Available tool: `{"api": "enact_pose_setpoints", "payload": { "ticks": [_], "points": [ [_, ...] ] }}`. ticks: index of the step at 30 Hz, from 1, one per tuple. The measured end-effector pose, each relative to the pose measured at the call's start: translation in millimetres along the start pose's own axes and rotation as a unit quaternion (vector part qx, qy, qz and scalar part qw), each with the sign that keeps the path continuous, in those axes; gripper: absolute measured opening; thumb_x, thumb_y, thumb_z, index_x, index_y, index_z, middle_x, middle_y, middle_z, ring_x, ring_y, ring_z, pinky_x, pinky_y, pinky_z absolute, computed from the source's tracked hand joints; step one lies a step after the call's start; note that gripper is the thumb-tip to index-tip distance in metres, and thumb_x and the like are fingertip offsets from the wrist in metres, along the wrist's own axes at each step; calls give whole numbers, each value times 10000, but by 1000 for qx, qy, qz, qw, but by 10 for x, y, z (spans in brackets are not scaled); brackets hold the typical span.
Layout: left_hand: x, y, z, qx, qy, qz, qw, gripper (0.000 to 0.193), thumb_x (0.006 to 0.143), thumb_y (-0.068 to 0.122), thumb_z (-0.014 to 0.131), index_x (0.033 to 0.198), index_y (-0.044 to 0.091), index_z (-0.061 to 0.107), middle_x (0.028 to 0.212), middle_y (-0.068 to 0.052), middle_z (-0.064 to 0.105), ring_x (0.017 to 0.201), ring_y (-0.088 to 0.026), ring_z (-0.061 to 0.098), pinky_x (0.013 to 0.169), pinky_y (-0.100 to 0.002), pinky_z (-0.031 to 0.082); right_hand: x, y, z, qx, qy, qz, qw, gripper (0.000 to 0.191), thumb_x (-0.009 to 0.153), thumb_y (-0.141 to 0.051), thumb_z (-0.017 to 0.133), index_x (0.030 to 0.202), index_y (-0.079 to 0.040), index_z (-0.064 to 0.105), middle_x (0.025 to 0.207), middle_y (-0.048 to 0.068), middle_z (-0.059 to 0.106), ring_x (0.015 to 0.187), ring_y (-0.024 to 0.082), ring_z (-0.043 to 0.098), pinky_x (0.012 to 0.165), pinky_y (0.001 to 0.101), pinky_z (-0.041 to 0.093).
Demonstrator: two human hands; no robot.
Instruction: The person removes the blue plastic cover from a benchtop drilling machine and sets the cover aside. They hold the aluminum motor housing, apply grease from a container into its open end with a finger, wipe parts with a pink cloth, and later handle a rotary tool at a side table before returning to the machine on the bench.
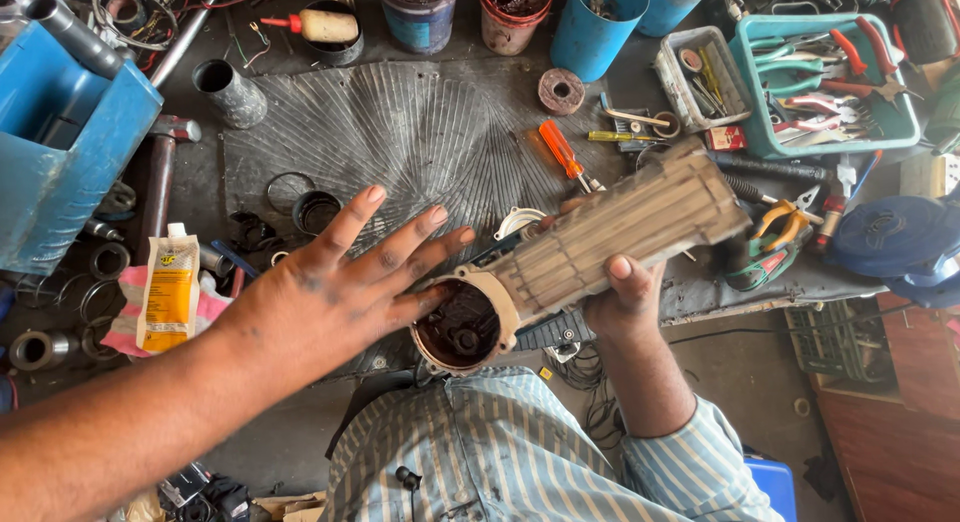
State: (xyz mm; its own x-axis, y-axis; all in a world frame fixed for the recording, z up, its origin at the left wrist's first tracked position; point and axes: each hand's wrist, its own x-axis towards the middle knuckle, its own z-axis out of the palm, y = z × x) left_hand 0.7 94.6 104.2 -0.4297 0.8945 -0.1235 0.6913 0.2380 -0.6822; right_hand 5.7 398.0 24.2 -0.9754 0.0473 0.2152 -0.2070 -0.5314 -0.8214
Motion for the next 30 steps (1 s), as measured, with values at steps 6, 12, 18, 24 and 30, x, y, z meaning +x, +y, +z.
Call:
{"api": "enact_pose_setpoints", "payload": {
  "ticks": [6, 12, 18, 24, 30],
  "points": [
    [-46, 71, -173, -205, -87, -4, 975, 580, 881, 379, 571, 1456, 323, 514, 1734, -183, 148, 1561, -418, 117, 1132, -752, 38, -111, 69, -116, 19, 2, -8, 1000, 865, 805, -402, 875, 1387, 107, 487, 1189, 246, 618, 1125, 391, 675, 1025, 561, 595],
    [-226, 187, -251, -320, -52, -73, 943, 621, 865, 330, 544, 1484, 290, 509, 1695, -205, 201, 1538, -438, 157, 1139, -778, 77, -277, 135, -62, 41, 27, -48, 998, 871, 777, -368, 900, 1413, 31, 457, 1246, 203, 599, 1171, 402, 665, 999, 561, 589],
    [-546, 275, -161, -344, 65, -133, 927, 590, 875, 295, 523, 1462, 253, 567, 1657, -158, 253, 1505, -396, 217, 1122, -730, 111, -324, 151, 24, 24, 35, -60, 997, 876, 797, -358, 893, 1457, -18, 427, 1217, 191, 598, 1131, 390, 666, 978, 541, 585],
    [-576, 394, -42, -557, 113, -185, 802, 581, 788, 14, 611, 1319, 244, 664, 1633, -242, 168, 1483, -522, 173, 1163, -720, 99, -369, 177, 138, -4, 39, -87, 995, 891, 799, -343, 881, 1498, -85, 393, 1207, 182, 603, 1103, 365, 667, 1003, 537, 581],
    [-474, 727, -108, -646, 129, -231, 716, 425, 775, 9, 629, 1149, 168, 751, 1622, -262, 174, 1475, -519, 161, 1136, -706, 94, -466, 203, 179, -8, 41, -98, 994, 844, 817, -323, 882, 1444, -76, 375, 1205, 186, 604, 1116, 378, 673, 1018, 529, 568]
  ]
}}
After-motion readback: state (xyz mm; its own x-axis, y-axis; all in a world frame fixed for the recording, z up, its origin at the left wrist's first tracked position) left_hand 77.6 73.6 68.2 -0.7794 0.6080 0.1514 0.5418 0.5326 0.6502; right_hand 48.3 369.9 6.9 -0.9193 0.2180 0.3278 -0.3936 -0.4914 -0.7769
